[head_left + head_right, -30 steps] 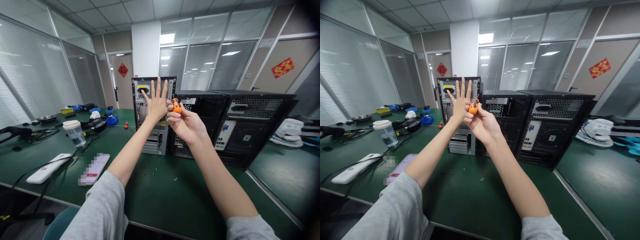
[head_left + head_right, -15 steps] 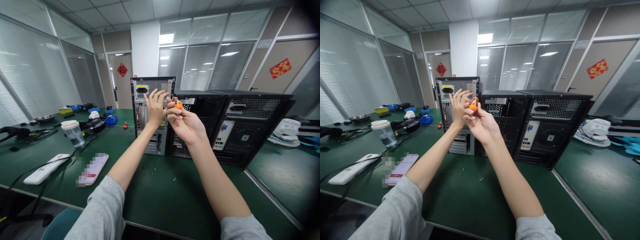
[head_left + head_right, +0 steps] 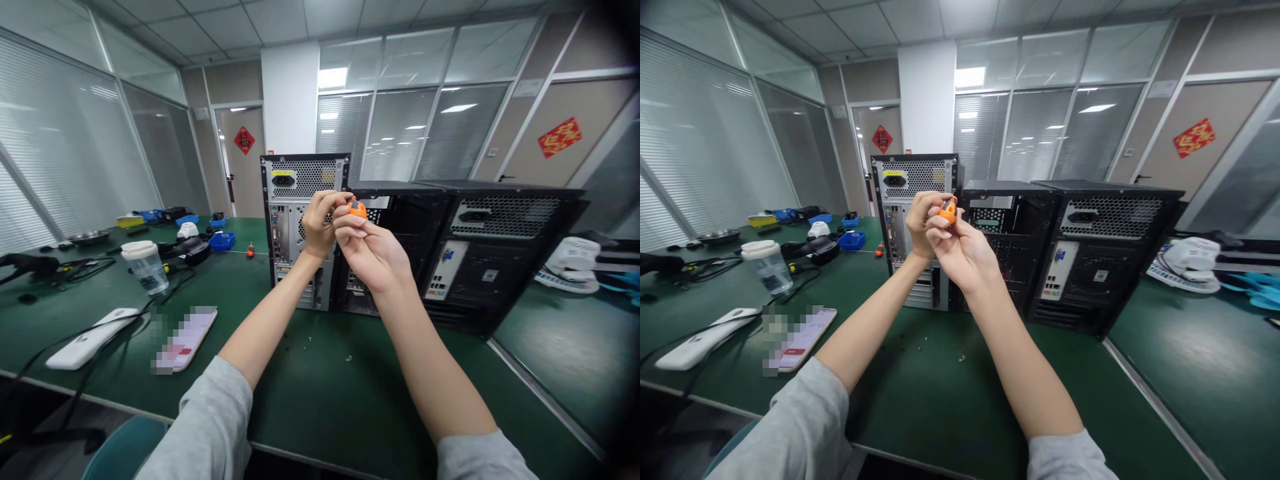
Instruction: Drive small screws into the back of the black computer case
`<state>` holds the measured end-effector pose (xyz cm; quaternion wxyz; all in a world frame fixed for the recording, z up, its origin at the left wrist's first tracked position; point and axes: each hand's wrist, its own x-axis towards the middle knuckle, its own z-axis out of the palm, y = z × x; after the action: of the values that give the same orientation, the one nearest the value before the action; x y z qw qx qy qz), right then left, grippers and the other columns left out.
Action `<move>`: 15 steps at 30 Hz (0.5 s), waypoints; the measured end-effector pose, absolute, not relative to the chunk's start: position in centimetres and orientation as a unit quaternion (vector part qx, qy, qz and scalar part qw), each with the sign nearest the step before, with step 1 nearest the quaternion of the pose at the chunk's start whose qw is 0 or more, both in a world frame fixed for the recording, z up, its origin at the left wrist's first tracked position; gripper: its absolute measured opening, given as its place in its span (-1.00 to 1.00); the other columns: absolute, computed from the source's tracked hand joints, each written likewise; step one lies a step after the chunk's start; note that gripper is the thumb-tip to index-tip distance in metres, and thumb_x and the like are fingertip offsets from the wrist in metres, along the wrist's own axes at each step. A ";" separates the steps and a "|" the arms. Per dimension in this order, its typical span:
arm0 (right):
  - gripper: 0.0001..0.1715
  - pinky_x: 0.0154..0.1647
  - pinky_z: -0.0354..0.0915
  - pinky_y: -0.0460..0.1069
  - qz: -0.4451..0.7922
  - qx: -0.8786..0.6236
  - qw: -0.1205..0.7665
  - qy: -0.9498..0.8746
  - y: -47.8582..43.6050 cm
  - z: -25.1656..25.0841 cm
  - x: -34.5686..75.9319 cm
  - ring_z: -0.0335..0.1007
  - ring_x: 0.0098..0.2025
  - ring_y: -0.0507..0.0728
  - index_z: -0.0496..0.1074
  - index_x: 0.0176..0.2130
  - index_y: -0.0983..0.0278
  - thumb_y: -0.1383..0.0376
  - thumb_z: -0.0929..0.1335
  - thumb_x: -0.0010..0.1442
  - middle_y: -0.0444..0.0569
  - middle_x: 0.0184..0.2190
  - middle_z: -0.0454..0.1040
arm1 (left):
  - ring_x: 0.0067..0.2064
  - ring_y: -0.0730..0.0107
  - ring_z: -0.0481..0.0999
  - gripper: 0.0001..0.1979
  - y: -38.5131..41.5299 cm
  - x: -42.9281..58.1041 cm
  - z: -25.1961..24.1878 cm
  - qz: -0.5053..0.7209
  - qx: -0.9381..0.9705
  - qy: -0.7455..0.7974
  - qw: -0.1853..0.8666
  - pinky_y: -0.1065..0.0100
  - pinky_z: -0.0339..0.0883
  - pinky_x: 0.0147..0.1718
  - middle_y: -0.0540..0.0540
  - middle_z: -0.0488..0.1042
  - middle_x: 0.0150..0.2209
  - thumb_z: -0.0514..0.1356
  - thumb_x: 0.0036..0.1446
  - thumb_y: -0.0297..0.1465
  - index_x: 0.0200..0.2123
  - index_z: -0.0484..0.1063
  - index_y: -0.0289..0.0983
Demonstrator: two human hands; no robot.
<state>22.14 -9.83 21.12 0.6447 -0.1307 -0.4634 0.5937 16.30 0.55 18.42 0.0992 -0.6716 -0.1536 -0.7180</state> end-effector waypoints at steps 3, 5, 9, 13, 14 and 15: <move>-0.55 -0.65 0.14 -0.25 0.611 -0.119 0.647 -0.441 -9.8 21.0 22.3 0.12 -0.58 -0.13 0.34 -0.39 0.27 0.51 0.00 0.22 -0.12 -0.46 0.28 | -0.26 0.54 0.38 -0.60 0.2 16.4 18.3 -0.728 -0.663 -0.148 0.092 0.45 0.28 -0.29 -0.08 0.39 -0.32 -0.07 0.09 -0.12 -0.32 0.38 -0.29; -0.57 -0.65 0.15 -0.26 0.618 -0.117 0.644 -0.435 -9.7 21.0 22.5 0.13 -0.59 -0.14 0.33 -0.39 0.27 0.50 0.02 0.23 -0.14 -0.49 0.28 | -0.26 0.53 0.39 -0.59 0.1 16.5 18.2 -0.732 -0.661 -0.144 0.079 0.45 0.29 -0.28 -0.08 0.40 -0.33 -0.09 0.09 -0.12 -0.33 0.39 -0.30; -0.66 -0.69 0.17 -0.27 0.633 -0.126 0.638 -0.420 -9.6 20.9 22.9 0.15 -0.61 -0.15 0.32 -0.42 0.30 0.28 0.09 0.25 -0.13 -0.53 0.31 | -0.24 0.54 0.39 -0.57 0.6 16.7 17.9 -0.729 -0.667 -0.132 0.078 0.47 0.30 -0.26 -0.09 0.41 -0.32 -0.09 0.09 -0.11 -0.33 0.41 -0.30; -0.62 -0.76 0.13 -0.27 0.631 -0.138 0.624 -0.441 -9.7 20.8 23.1 0.11 -0.69 -0.16 0.30 -0.45 0.31 0.10 0.17 0.18 -0.14 -0.59 0.31 | -0.23 0.57 0.38 -0.64 1.2 16.7 17.4 -0.717 -0.680 -0.126 0.091 0.49 0.29 -0.28 -0.06 0.40 -0.30 -0.07 0.11 -0.18 -0.25 0.39 -0.25; -0.65 -0.77 0.10 -0.27 0.629 -0.141 0.620 -0.447 -9.8 20.8 23.1 0.08 -0.71 -0.17 0.29 -0.46 0.31 0.11 0.19 0.17 -0.16 -0.61 0.30 | -0.23 0.57 0.38 -0.66 1.3 16.7 17.3 -0.715 -0.681 -0.131 0.094 0.49 0.29 -0.29 -0.06 0.40 -0.29 -0.07 0.12 -0.19 -0.24 0.39 -0.24; -0.69 -0.79 0.08 -0.28 0.630 -0.143 0.615 -0.451 -9.9 20.9 23.1 0.05 -0.73 -0.19 0.28 -0.46 0.31 0.14 0.21 0.17 -0.17 -0.61 0.30 | -0.22 0.56 0.37 -0.67 1.4 16.6 17.3 -0.712 -0.682 -0.135 0.096 0.49 0.29 -0.29 -0.06 0.40 -0.28 -0.07 0.12 -0.20 -0.23 0.38 -0.24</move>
<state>23.07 -9.87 20.90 0.6153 -0.1425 -0.4514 0.6304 16.64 1.43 17.29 0.0961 -0.6824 -0.1346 -0.7120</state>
